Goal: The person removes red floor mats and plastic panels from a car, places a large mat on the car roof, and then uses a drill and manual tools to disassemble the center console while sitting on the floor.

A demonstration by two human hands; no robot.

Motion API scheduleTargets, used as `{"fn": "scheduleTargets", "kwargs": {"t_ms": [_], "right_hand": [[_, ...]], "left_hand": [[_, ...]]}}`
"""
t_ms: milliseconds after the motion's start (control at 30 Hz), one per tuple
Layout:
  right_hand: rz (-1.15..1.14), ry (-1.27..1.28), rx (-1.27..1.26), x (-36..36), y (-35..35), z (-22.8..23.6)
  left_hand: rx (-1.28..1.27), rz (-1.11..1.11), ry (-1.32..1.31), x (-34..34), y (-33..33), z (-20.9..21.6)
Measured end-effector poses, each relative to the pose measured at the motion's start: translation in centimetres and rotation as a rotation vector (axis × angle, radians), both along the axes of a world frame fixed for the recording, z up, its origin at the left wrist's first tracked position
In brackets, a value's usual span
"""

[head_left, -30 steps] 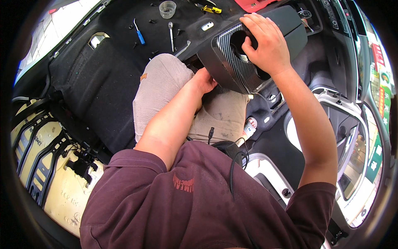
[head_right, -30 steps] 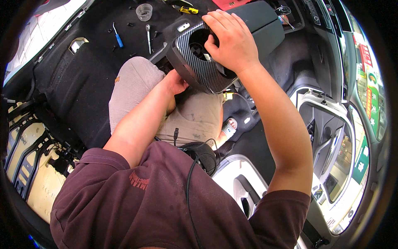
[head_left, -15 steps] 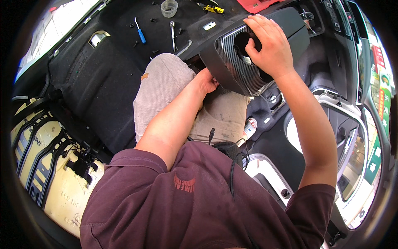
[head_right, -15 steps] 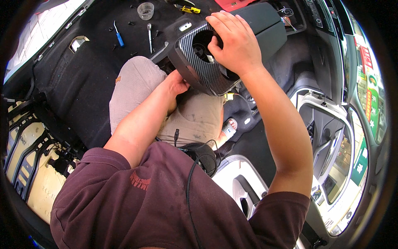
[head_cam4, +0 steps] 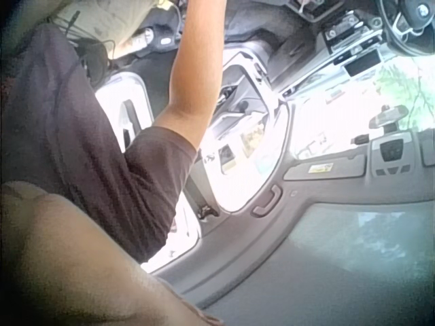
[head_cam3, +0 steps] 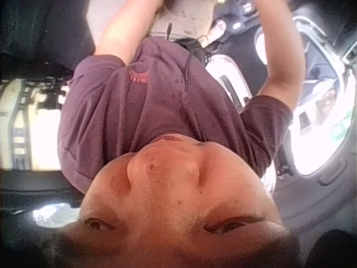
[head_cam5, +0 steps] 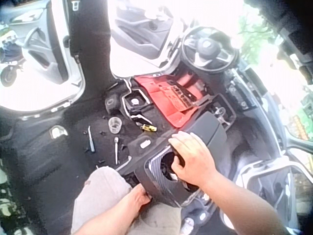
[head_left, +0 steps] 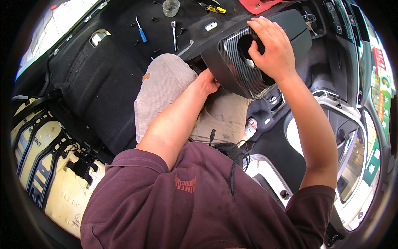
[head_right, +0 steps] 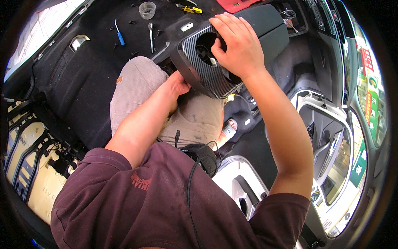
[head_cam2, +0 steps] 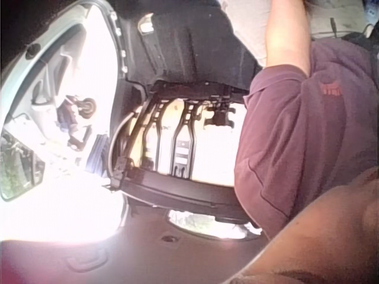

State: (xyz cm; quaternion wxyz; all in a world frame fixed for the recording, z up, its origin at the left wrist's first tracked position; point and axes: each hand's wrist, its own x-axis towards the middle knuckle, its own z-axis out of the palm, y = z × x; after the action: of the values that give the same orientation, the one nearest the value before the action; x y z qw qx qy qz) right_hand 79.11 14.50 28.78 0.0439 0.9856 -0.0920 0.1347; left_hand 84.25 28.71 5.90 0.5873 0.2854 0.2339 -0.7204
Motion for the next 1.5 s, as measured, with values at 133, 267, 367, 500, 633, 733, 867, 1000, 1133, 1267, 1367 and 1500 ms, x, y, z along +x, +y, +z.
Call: {"fn": "scheduleTargets", "kwargs": {"t_ms": [133, 267, 367, 500, 633, 733, 867, 1000, 1133, 1267, 1367, 1500], "right_hand": [[-0.006, 0.008, 0.008, 0.0, 0.0, 0.2], [-0.011, 0.014, 0.03, 0.3, 0.1, 0.5], [-0.011, 0.018, 0.031, 0.2, -0.4, -0.3], [-0.042, 0.039, 0.054, -0.3, -0.2, 0.1], [-0.075, 0.067, 0.065, -0.2, -0.4, 0.9], [-0.059, 0.085, 0.088, 0.5, -0.7, 1.0], [-0.068, 0.096, 0.165, 0.9, -1.3, 0.6], [-0.08, 0.113, 0.212, 0.6, -1.5, 0.8], [-0.108, 0.056, 0.186, 0.1, -1.3, 0.5], [-0.049, 0.051, 0.263, 0.9, -1.4, 0.9], [-0.094, 0.04, 0.252, -0.5, -1.1, 1.2], [-0.015, -0.116, 0.298, -1.3, -1.3, 1.2]], "left_hand": [[0.078, 0.066, -0.007, -0.7, -0.1, -1.9], [0.269, 0.166, -0.152, -0.9, 1.2, -4.1], [0.363, 0.053, -0.304, -0.1, 2.6, -0.4], [0.197, -0.007, -0.505, 4.4, 7.1, 9.0], [0.097, 0.17, -1.069, 15.9, 6.3, 5.7], [0.376, -0.229, -1.389, 24.4, 1.5, -4.5], [0.5, -0.868, -1.596, 28.7, -4.8, -18.9], [0.54, -1.16, -1.626, 26.9, -8.7, -22.6], [0.517, -1.092, -1.776, 26.3, -9.6, -24.1], [0.407, -0.696, -1.723, 30.7, -3.6, -24.7], [0.103, -0.172, -1.199, 25.7, -4.1, -10.1], [-0.165, 0.264, -0.948, 21.3, 1.6, 7.4]]}}
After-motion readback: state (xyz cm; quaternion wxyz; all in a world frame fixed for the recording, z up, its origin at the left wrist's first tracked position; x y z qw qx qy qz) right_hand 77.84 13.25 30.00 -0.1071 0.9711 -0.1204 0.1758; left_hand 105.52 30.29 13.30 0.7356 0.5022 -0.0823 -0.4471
